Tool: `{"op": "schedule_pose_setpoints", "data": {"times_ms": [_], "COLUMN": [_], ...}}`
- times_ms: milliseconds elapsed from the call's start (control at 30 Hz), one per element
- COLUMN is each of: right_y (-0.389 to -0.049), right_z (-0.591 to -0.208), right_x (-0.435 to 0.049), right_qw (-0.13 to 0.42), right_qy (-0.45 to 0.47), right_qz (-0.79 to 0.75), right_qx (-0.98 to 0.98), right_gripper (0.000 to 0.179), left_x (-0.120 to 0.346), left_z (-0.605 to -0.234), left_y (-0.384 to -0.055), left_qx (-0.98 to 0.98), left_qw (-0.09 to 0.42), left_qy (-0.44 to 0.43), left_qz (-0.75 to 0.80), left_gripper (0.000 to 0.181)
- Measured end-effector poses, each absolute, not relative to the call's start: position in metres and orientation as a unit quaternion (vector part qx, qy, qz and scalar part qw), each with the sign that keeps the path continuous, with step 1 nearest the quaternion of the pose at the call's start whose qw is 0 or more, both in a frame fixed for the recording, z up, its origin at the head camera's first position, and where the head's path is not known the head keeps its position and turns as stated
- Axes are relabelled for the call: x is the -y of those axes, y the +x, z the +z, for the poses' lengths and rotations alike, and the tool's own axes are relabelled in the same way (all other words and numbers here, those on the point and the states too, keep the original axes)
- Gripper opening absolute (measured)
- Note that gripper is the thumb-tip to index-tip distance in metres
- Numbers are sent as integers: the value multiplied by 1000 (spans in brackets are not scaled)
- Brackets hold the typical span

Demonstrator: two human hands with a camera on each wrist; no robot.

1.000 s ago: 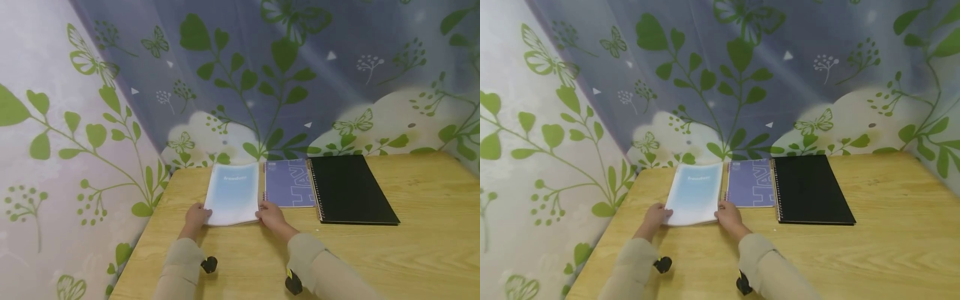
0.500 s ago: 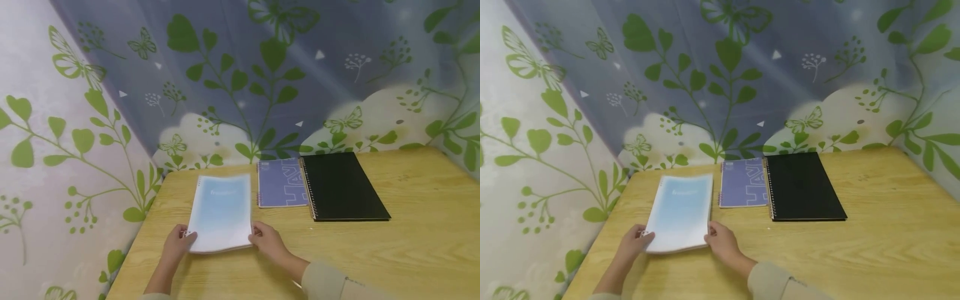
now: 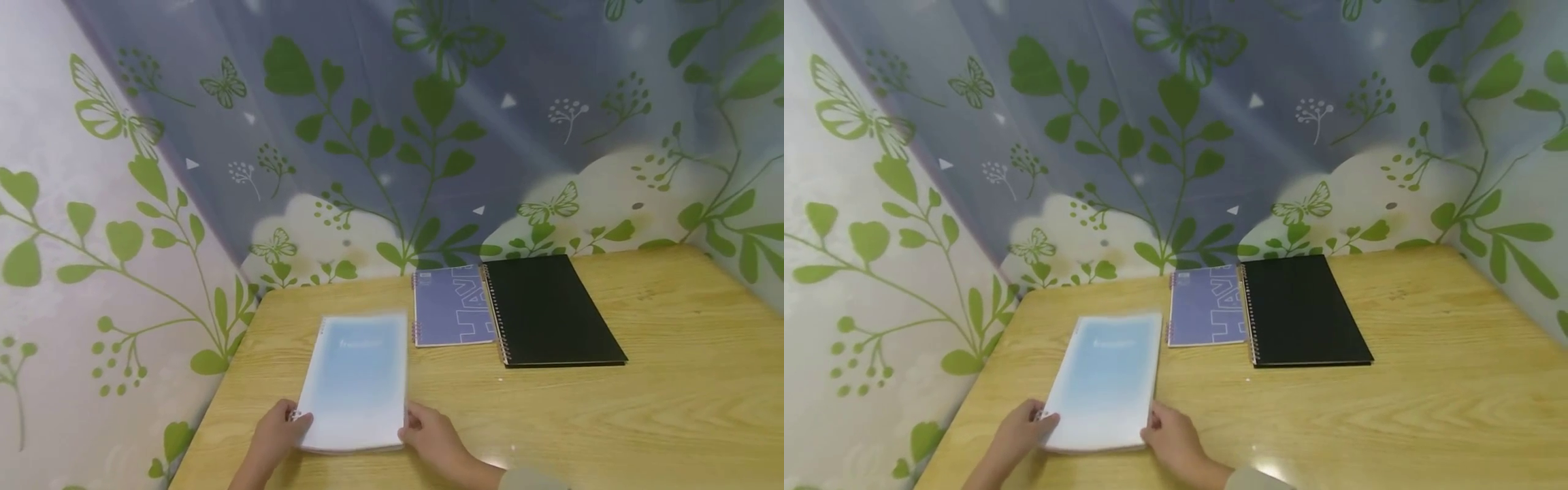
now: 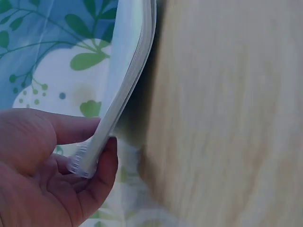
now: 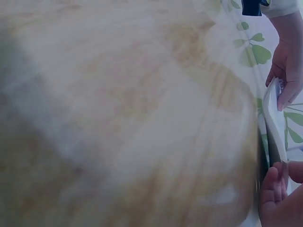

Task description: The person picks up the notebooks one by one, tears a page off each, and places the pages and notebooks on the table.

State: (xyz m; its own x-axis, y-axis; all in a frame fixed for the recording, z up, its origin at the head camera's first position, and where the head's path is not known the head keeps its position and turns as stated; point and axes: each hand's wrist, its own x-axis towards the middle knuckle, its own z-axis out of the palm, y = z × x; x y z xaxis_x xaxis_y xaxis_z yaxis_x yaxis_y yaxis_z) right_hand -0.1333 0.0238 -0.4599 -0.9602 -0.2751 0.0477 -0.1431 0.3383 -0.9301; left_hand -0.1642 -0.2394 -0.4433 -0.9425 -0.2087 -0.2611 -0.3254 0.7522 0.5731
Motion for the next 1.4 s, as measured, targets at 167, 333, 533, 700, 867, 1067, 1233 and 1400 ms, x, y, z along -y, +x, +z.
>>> {"op": "schedule_pose_setpoints", "data": {"times_ms": [167, 333, 533, 700, 867, 1067, 1233, 1400], "right_y": [-131, -133, -135, -136, -134, -133, -133, -132], "right_z": [-465, -463, -458, -457, -457, -455, -455, -454], "right_x": [-23, -23, -25, -25, -26, -27, -28, -29], "right_qw": [76, 85, 94, 111, 120, 133, 123, 112], "right_qy": [-133, -138, -140, -129, -125, -112, -108, -116], "right_qz": [-531, -479, -450, -447, -437, -465, -499, -517], "right_qx": [-833, -863, -877, -878, -883, -868, -851, -841], "right_gripper": [24, 15, 18, 25, 44, 55, 57, 54], "left_x": [236, 230, 226, 226, 219, 197, 185, 184], "left_z": [-443, -442, -445, -447, -443, -440, -440, -443], "left_y": [-157, -151, -150, -149, -145, -131, -124, -125], "left_qx": [-957, -978, -982, -984, -988, -986, -970, -980], "left_qw": [90, 67, 55, 61, 66, 69, 121, 74], "left_qy": [-118, -78, -73, -78, -69, 56, 104, 126], "left_qz": [249, 183, 164, 150, 119, 144, 182, 137], "left_gripper": [46, 56, 60, 61, 66, 93, 91, 71]}}
